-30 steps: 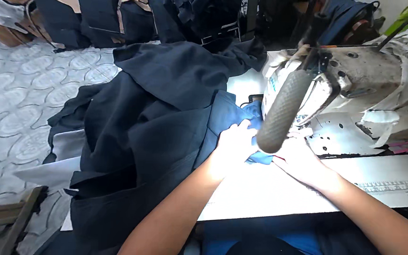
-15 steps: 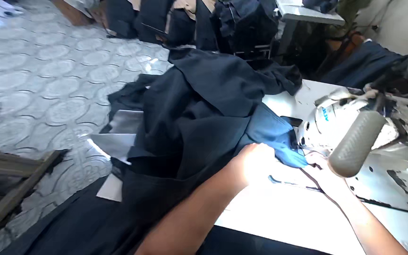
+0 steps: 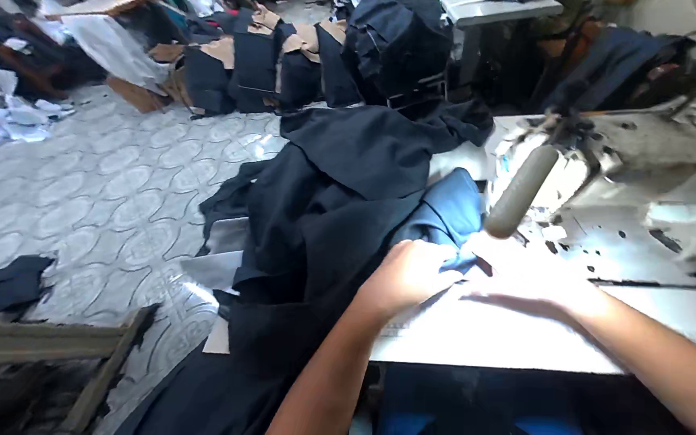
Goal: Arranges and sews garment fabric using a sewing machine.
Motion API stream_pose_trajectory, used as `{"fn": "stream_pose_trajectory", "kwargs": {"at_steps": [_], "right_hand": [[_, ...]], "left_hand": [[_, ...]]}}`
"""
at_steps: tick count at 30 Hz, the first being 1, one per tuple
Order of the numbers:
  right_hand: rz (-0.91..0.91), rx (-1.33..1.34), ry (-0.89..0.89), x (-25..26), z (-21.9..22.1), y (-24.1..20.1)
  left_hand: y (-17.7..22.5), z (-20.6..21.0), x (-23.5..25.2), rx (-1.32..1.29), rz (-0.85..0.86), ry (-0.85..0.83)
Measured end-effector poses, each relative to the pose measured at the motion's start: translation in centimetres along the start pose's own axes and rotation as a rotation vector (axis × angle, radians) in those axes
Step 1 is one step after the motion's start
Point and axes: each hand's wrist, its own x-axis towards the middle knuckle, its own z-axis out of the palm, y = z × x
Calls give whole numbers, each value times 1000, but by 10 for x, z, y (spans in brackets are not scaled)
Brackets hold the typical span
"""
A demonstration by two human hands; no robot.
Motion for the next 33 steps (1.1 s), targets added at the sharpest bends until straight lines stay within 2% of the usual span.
{"fn": "stream_pose_trajectory", "kwargs": {"at_steps": [3,6,9,12,14,18,20,23,24,26,30,31,33], "right_hand": [[-72,177,12,11,-16,3],[-163,326,63,13,-12,-1],[-183,395,105,13,-4,-6],[-248,407,260,9,6,-4],[-282,320,413,7,16,-4],[-236,247,435,-4,28,-2],[-236,238,433,-5,30,-3],[-270,202,462,-5,31,-1],[-285,182,473,-6,32,0],[-322,105,507,-9,34,4],[-419,-109,649,-24,37,12],[-443,-184,706,-28,37,14],[-436,-267,753,-41,36,12]], "left_hand": [[-5,32,-6,-136,17,249],[-12,45,-14,-367,11,344],[-17,50,-17,-472,31,415],[-14,59,-11,-629,35,512],[-9,63,-12,-750,3,604],[-1,65,-13,-961,-29,664],[-2,68,-14,-821,-10,651],[-3,65,-17,-259,-3,610],[-3,65,-16,-160,10,617],[-3,64,-15,-176,10,626],[9,67,-6,-708,-17,470],[14,71,-5,-686,-2,463],[25,77,-1,-340,115,598]]}}
